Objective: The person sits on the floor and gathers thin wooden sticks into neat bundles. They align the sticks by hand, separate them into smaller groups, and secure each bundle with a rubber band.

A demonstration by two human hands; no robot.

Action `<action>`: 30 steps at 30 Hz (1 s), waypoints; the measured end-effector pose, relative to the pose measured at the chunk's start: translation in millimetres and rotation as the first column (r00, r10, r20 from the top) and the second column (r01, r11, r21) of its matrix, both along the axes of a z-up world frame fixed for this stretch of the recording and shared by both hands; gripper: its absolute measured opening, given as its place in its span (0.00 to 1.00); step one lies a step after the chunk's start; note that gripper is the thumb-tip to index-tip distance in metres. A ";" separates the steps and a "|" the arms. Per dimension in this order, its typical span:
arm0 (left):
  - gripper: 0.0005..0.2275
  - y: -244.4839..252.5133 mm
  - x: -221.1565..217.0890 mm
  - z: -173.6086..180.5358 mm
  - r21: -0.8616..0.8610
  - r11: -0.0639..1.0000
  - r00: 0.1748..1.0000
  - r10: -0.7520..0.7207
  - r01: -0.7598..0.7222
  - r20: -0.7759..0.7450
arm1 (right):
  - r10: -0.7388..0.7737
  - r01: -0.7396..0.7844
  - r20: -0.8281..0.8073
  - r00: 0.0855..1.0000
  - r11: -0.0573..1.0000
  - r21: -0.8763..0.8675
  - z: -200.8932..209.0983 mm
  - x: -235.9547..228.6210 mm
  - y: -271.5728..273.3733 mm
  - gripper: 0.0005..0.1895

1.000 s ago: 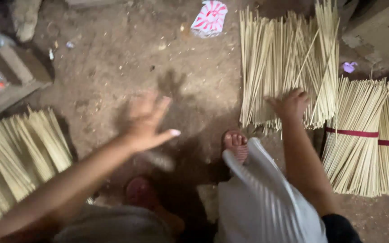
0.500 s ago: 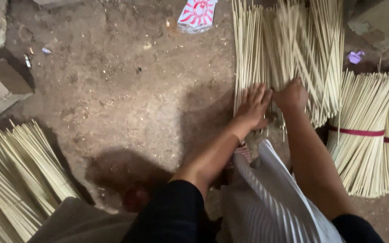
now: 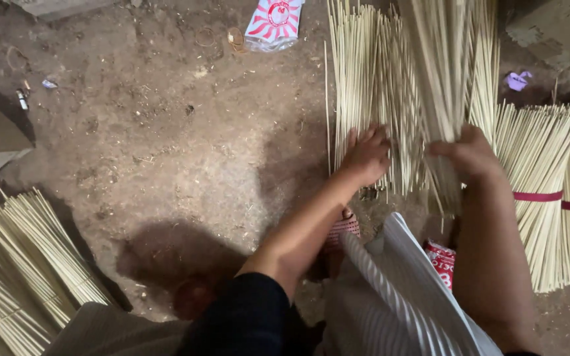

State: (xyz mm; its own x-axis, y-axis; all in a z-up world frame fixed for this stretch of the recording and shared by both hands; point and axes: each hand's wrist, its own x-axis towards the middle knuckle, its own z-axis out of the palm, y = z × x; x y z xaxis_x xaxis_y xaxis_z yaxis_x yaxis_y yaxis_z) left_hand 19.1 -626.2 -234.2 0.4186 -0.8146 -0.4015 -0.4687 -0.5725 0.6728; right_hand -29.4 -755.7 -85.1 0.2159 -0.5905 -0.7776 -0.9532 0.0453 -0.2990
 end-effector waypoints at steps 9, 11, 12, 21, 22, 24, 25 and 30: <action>0.53 -24.7 -24.8 -56.1 0.050 0.570 0.192 0.357 -0.820 -0.914 | 0.405 -0.444 0.408 0.819 0.896 0.002 -77.3 -22.9 50.5 0.36; 0.40 -8.2 -16.5 -99.5 0.049 0.555 0.184 0.356 -0.830 -0.916 | 0.528 -0.591 0.393 0.753 0.805 0.053 -49.1 -16.8 61.6 0.39; 0.26 2.0 -11.2 -121.6 0.049 0.542 0.178 0.359 -0.839 -0.916 | 0.634 -0.716 0.388 0.669 0.690 0.107 -35.8 -13.2 68.3 0.41; 0.18 66.8 -22.9 -98.4 0.254 0.338 -0.186 0.222 -0.906 -0.957 | 0.709 -0.592 0.109 0.697 0.655 -0.470 -190.1 -40.2 12.5 0.31; 0.18 71.6 -20.3 -62.2 0.253 0.337 -0.184 0.222 -0.907 -0.957 | 0.709 -0.592 0.111 0.696 0.654 -0.470 -199.2 -45.0 23.9 0.31; 0.49 80.0 -15.1 10.4 0.239 0.380 0.034 0.589 -0.894 -0.808 | 0.703 -0.524 0.166 0.692 0.646 -0.555 -217.4 -53.7 45.8 0.25; 0.49 83.4 -14.9 -7.0 0.237 0.379 0.036 0.590 -0.895 -0.807 | 0.703 -0.523 0.169 0.691 0.647 -0.556 -222.3 -50.3 48.0 0.25; 0.18 75.6 -32.2 -102.4 0.106 0.246 0.100 0.698 -0.963 -0.709 | 0.825 -0.570 0.023 0.565 0.411 -0.711 -239.5 -60.1 55.3 0.12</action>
